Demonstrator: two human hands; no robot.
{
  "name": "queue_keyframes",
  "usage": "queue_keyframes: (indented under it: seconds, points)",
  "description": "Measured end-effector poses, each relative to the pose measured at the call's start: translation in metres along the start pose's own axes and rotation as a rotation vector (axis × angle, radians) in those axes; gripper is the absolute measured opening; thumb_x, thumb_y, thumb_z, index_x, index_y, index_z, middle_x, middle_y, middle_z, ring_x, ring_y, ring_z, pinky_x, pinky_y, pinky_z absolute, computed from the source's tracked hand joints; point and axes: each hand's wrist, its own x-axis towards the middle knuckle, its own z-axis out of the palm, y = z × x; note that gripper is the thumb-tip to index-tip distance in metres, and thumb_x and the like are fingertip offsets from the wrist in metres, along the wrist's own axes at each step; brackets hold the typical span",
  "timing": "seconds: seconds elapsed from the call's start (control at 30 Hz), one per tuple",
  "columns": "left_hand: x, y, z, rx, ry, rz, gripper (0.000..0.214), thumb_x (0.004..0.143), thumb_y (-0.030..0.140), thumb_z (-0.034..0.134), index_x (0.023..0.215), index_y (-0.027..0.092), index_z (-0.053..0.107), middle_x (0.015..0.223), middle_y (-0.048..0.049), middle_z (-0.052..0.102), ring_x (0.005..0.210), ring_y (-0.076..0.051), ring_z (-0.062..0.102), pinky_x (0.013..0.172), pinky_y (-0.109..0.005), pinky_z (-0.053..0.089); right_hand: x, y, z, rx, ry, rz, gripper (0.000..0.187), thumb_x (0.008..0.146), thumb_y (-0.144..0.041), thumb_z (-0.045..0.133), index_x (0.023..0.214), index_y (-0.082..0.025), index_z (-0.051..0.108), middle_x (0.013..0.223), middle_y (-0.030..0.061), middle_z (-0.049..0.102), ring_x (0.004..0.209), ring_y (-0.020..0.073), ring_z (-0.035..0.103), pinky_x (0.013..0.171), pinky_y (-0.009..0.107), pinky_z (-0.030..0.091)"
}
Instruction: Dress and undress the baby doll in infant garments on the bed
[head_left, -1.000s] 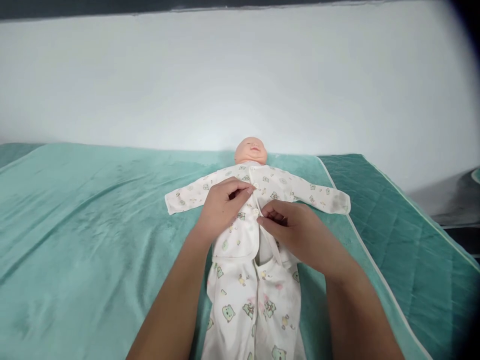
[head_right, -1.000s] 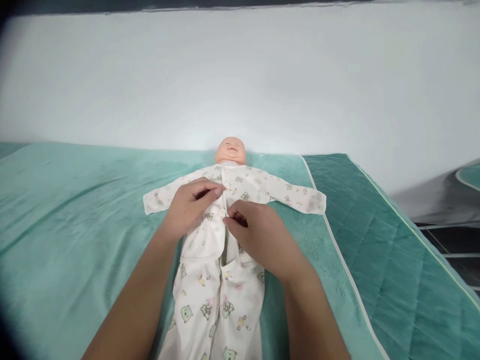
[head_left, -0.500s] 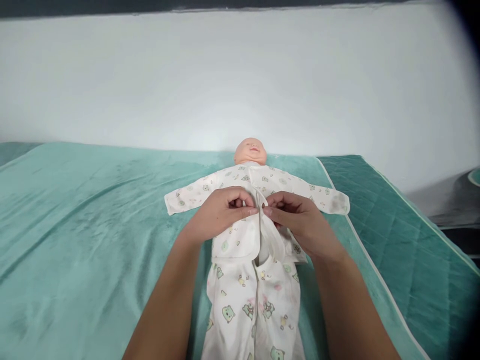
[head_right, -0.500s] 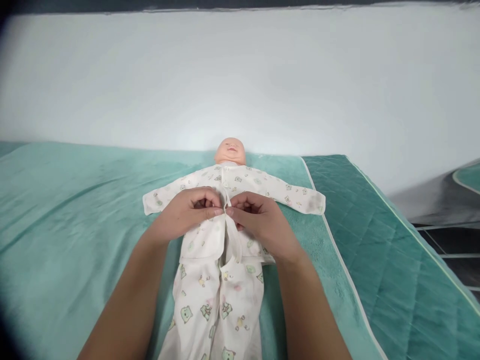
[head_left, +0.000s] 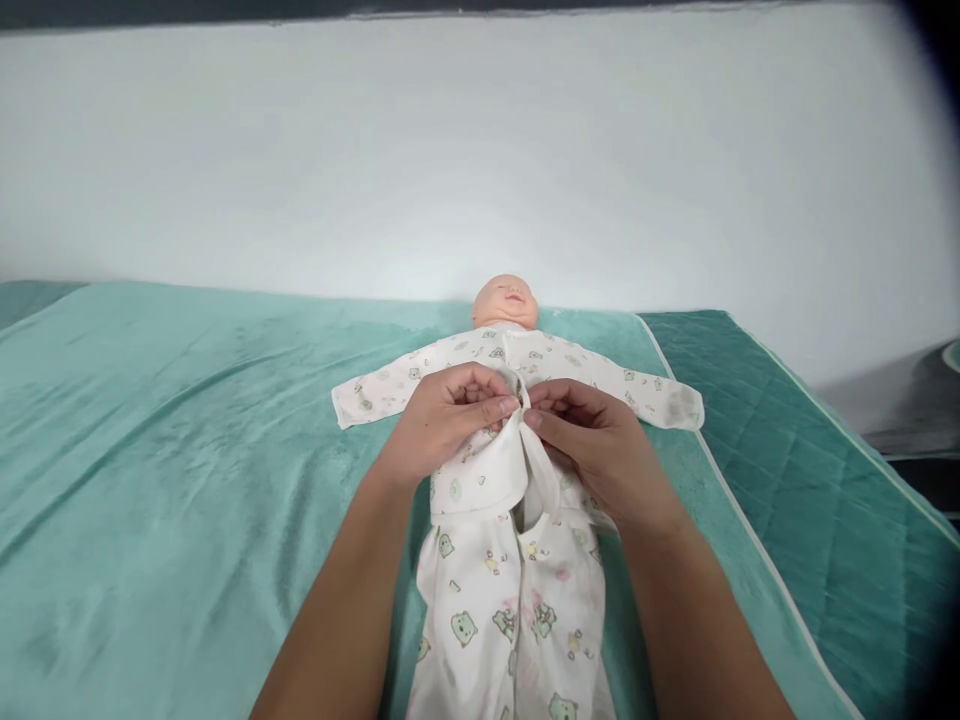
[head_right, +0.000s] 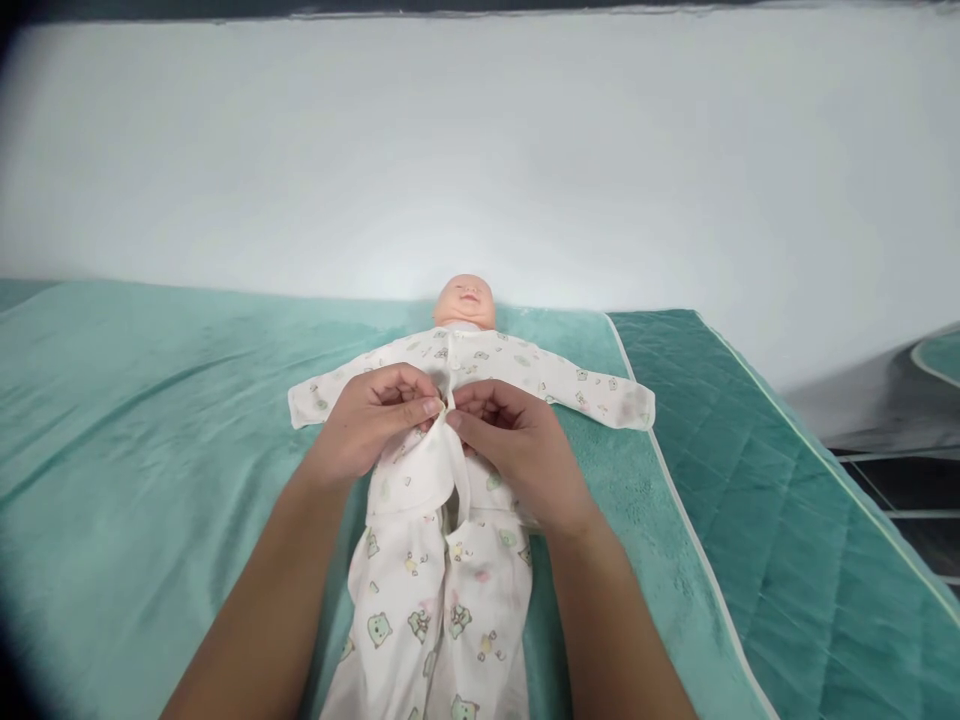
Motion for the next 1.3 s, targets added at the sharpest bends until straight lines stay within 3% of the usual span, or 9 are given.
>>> queue_keyframes:
  seconds: [0.2,0.47,0.67,0.93,1.13,1.3]
  points:
    - [-0.0015,0.0026,0.0005,0.021,-0.021,-0.006,0.018,0.079,0.032,0.075,0.081,0.019,0.063,0.065,0.0018,0.056,0.059,-0.009,0.050,0.054,-0.022,0.039,-0.0013,-0.0065,-0.0032,-0.072,-0.087,-0.013,0.025,0.078,-0.034,0.077,0.097,-0.020,0.069,0.078,-0.0005,0.061,0.067,0.0092,0.055,0.062,0.023,0.046]
    - [-0.0015,0.0055,-0.0010,0.061,-0.098,0.017,0.020,0.081,0.033,0.072,0.091,0.019,0.061,0.078,0.0001,0.061,0.071,-0.010,0.057,0.065,-0.022,0.047,-0.0030,-0.0078,-0.0019,-0.143,-0.161,-0.033,0.026,0.081,-0.032,0.074,0.103,-0.021,0.067,0.076,-0.0020,0.057,0.067,0.0094,0.051,0.061,0.023,0.042]
    - [-0.0032,0.0074,-0.0012,0.137,-0.135,-0.015,0.023,0.081,0.034,0.072,0.096,0.021,0.059,0.081,0.0004,0.061,0.074,-0.012,0.058,0.064,-0.023,0.046,-0.0047,-0.0050,0.0020,-0.195,-0.175,-0.032,0.022,0.084,-0.031,0.070,0.103,-0.022,0.064,0.082,-0.0023,0.054,0.070,0.0088,0.048,0.061,0.022,0.040]
    - [-0.0046,0.0099,-0.0002,0.157,-0.138,-0.027,0.012,0.083,0.019,0.063,0.093,0.021,0.057,0.080,0.0014,0.059,0.074,-0.011,0.056,0.066,-0.023,0.044,-0.0048,-0.0044,0.0022,-0.221,-0.180,-0.054,0.019,0.084,-0.032,0.070,0.100,-0.022,0.063,0.081,-0.0021,0.056,0.070,0.0093,0.049,0.062,0.023,0.041]
    - [-0.0034,0.0071,-0.0003,0.113,-0.178,0.001,0.015,0.084,0.013,0.058,0.096,0.021,0.054,0.076,0.0023,0.060,0.072,-0.012,0.060,0.065,-0.025,0.044,-0.0041,-0.0029,0.0034,-0.148,-0.179,-0.059,0.018,0.094,-0.035,0.057,0.105,-0.021,0.062,0.080,0.0011,0.064,0.069,0.0110,0.057,0.062,0.025,0.048]
    - [-0.0025,0.0041,-0.0024,0.093,-0.183,0.019,0.015,0.083,0.010,0.057,0.093,0.021,0.053,0.076,0.0025,0.060,0.071,-0.011,0.060,0.065,-0.025,0.043,-0.0030,-0.0025,0.0043,-0.094,-0.135,-0.044,0.014,0.094,-0.032,0.058,0.100,-0.021,0.062,0.078,0.0019,0.066,0.065,0.0104,0.058,0.059,0.023,0.049]
